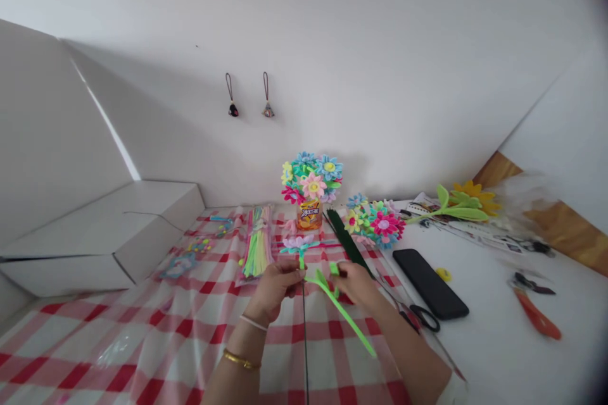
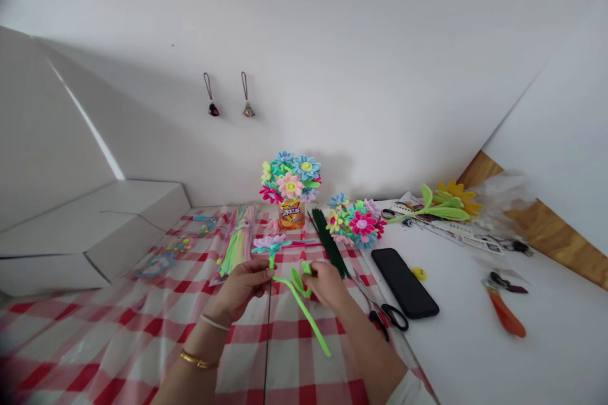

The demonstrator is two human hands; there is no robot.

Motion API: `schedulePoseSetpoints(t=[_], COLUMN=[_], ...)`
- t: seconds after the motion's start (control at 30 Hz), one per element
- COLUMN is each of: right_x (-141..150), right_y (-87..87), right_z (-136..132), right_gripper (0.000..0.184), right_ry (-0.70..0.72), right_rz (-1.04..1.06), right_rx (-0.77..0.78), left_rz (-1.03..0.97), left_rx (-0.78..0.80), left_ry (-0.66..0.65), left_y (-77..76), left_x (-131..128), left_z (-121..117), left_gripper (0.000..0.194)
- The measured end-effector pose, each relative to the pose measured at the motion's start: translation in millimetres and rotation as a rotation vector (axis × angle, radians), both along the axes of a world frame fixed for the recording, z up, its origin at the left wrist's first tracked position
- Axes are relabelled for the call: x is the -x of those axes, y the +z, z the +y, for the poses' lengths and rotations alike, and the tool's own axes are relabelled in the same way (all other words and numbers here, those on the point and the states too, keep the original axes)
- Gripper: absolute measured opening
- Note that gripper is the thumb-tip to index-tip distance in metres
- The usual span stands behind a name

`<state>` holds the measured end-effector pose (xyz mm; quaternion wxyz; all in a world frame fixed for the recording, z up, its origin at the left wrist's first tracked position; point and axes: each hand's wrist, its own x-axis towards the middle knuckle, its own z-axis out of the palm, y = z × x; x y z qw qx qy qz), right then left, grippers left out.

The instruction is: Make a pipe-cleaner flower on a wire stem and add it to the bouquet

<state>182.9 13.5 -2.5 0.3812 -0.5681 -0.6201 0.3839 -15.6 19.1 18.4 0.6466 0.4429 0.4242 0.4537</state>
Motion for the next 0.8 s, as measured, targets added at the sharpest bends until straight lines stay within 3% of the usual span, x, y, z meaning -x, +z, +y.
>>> schedulePoseSetpoints(t=[0.13, 0.23, 0.3, 0.43, 0.6, 0.8], right_x=[-15, -12, -4, 8, 11, 16], right_y=[11.6, 21.9, 24.6, 20.7, 18.5, 25.9], right_z=[2, -7, -14, -24, -26, -30], right_gripper=[0.029, 0.027, 0.026, 0.016, 0.009, 0.015], right_ry=[-0.047, -0.056, -0.037, 0.005, -0.103, -0.156], right_rz=[0.217, 0.510, 0.552, 0.310, -0.080, -0.217], right_rx=[0.017, -0.043, -0.045, -0.057, -0.256, -0.308], left_rz=[0.022, 0.034, 0.036, 0.049, 0.095, 0.083], left_rx=[0.044, 0.040, 0.035, 0.036, 0.014, -0.075], left_ry=[-0.029, -0.068, -0.099, -0.105, -0.082, -0.149], left_y=[-7.1, -9.5, -9.8, -8.8, -8.1, -5.5], left_x=[-1, -11, -19, -27, -32, -38], left_z=[0, -5, -8, -12, -15, -19], left_gripper=[0.022, 0.019, 0.018, 0.018, 0.022, 0.021])
